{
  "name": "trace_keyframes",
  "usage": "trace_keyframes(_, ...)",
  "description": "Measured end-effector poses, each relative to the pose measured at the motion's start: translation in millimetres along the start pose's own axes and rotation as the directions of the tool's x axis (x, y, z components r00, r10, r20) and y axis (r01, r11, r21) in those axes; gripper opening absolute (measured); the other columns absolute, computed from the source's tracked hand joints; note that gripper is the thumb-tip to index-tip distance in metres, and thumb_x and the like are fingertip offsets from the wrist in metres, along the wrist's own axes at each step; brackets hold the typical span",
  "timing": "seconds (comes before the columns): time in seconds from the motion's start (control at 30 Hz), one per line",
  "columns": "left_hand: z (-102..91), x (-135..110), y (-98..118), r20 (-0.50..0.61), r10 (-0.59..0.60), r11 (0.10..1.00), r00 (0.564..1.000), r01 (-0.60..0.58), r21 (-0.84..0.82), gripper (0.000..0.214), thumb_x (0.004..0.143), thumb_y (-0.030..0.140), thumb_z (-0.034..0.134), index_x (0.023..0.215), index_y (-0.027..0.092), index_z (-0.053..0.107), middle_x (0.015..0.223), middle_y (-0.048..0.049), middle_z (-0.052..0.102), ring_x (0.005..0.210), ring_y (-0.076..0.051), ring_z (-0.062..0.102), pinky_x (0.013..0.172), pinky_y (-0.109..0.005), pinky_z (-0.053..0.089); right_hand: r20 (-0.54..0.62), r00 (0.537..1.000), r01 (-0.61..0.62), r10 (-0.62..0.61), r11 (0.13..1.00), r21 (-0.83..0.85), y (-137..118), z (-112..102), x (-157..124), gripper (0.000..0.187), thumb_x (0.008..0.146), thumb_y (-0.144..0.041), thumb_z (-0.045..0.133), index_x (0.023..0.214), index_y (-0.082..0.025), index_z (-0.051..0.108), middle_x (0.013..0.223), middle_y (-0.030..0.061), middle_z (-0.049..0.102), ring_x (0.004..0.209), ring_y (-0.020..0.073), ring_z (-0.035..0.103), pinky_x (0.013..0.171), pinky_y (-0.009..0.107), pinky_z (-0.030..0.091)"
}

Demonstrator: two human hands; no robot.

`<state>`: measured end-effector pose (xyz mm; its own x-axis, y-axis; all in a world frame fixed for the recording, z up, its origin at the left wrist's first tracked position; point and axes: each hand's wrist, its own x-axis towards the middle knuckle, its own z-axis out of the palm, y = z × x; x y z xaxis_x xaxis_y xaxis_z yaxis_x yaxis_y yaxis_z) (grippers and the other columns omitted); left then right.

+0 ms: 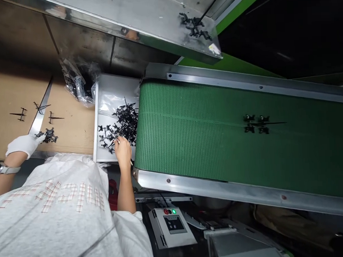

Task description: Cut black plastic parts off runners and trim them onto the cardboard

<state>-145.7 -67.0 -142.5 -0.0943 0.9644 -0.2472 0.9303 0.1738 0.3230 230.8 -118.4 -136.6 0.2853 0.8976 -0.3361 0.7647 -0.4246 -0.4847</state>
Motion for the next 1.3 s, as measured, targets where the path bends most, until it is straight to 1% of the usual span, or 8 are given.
trace_keyframes(0.1, -21.9, -1.7, 18.3, 0.072, -0.02, 1.0, 0.997, 0.018, 0.023, 0.063, 0.084, 0.078, 0.043, 0.059, 0.022, 0.059, 0.033, 0.0025, 0.037, 0.034, -0.014, 0.042, 0.055, -0.033, 0.025, 0.002, 0.999, 0.048, -0.048, 0.999, 0.015, 3.4, -15.2, -3.2, 0.021, 0.098, -0.022, 0.05, 0.093, -0.018, 0.071, 0.103, 0.0115, 0.072, 0.097, 0.0244, 0.067, 0.087, 0.033, 0.048)
trace_keyframes(0.27, -27.2, -3.3, 61.5, 0.232, 0.118, 0.993, 0.965, -0.109, -0.053, 0.051, 0.096, 0.062, 0.039, 0.085, 0.025, 0.072, 0.074, -0.0054, 0.076, 0.069, -0.028, 0.07, 0.064, -0.037, 0.046, 0.015, 0.997, 0.072, -0.072, 0.997, 0.042, 3.7, -25.6, -5.2, 0.018, 0.096, -0.026, 0.057, 0.099, -0.019, 0.073, 0.106, 0.0095, 0.069, 0.101, 0.0238, 0.068, 0.094, 0.034, 0.05)
trace_keyframes(0.43, -2.5, -8.6, 94.7, 0.365, 0.278, 0.96, 0.889, -0.275, -0.061, 0.045, 0.096, 0.048, 0.04, 0.099, 0.022, 0.076, 0.092, -0.0112, 0.079, 0.082, -0.031, 0.073, 0.071, -0.035, 0.047, 0.025, 0.999, -0.028, 0.027, 0.998, 0.049, 1.2, -5.4, -0.7, 0.04, 0.091, -0.026, 0.068, 0.13, -0.017, 0.064, 0.127, 0.0169, 0.064, 0.113, 0.0301, 0.067, 0.096, 0.042, 0.052)
trace_keyframes(0.6, 5.2, -18.8, 105.2, 0.462, 0.375, 0.92, 0.804, -0.385, -0.077, 0.044, 0.092, 0.03, 0.041, 0.12, 0.019, 0.073, 0.109, -0.0132, 0.077, 0.077, -0.024, 0.07, 0.068, -0.031, 0.043, 0.088, 0.995, -0.058, 0.045, 0.987, 0.153, -9.7, 29.6, 12.3, 0.037, 0.094, -0.036, 0.07, 0.126, -0.017, 0.064, 0.122, 0.0093, 0.069, 0.115, 0.0255, 0.067, 0.101, 0.048, 0.055)
trace_keyframes(0.77, 7.9, -21.4, 103.9, 0.474, 0.348, 0.937, 0.809, -0.32, -0.141, 0.041, 0.093, 0.034, 0.042, 0.113, 0.015, 0.073, 0.1, -0.0143, 0.077, 0.075, -0.025, 0.07, 0.068, -0.032, 0.044, 0.115, 0.991, -0.104, 0.068, 0.931, 0.349, -19.7, 52.4, 27.0, 0.034, 0.098, -0.038, 0.065, 0.126, -0.018, 0.064, 0.129, 0.0094, 0.067, 0.112, 0.0233, 0.068, 0.095, 0.046, 0.06)
trace_keyframes(0.93, 3.8, -23.6, 97.2, 0.457, 0.214, 0.957, 0.863, -0.092, -0.275, 0.053, 0.096, 0.059, 0.035, 0.088, 0.019, 0.069, 0.093, -0.0106, 0.08, 0.08, -0.026, 0.074, 0.07, -0.032, 0.051, 0.118, 0.992, -0.114, 0.051, 0.769, 0.629, -0.7, 14.2, 18.9, 0.029, 0.099, -0.039, 0.064, 0.115, -0.015, 0.065, 0.105, 0.0045, 0.071, 0.085, 0.015, 0.069, 0.074, 0.033, 0.062)
trace_keyframes(1.07, -1.9, -25.8, 97.9, 0.45, 0.196, 0.922, 0.871, -0.007, -0.388, 0.056, 0.092, 0.067, 0.037, 0.09, 0.02, 0.067, 0.098, -0.0092, 0.08, 0.087, -0.026, 0.073, 0.074, -0.033, 0.054, 0.053, 0.998, -0.064, 0.035, 0.588, 0.806, 7.8, -29.8, 8.2, 0.04, 0.093, -0.053, 0.065, 0.077, -0.018, 0.055, 0.061, -0.009, 0.051, 0.039, 0.0012, 0.029, 0.037, 0.016, 0.028)
trace_keyframes(1.3, -15.8, -42.4, 147.2, 0.33, 0.283, 0.715, 0.901, 0.031, -0.698, 0.062, 0.085, 0.066, 0.051, 0.123, 0.019, 0.06, 0.129, -0.0129, 0.071, 0.116, -0.026, 0.067, 0.101, -0.038, 0.053, 0.022, 0.998, 0.011, -0.062, 0.48, 0.877, -36.4, -43.8, -15.5, 0.046, 0.075, -0.058, 0.075, 0.069, -0.022, 0.047, 0.053, -0.0099, 0.051, 0.037, 0.0006, 0.021, 0.035, 0.018, 0.019)
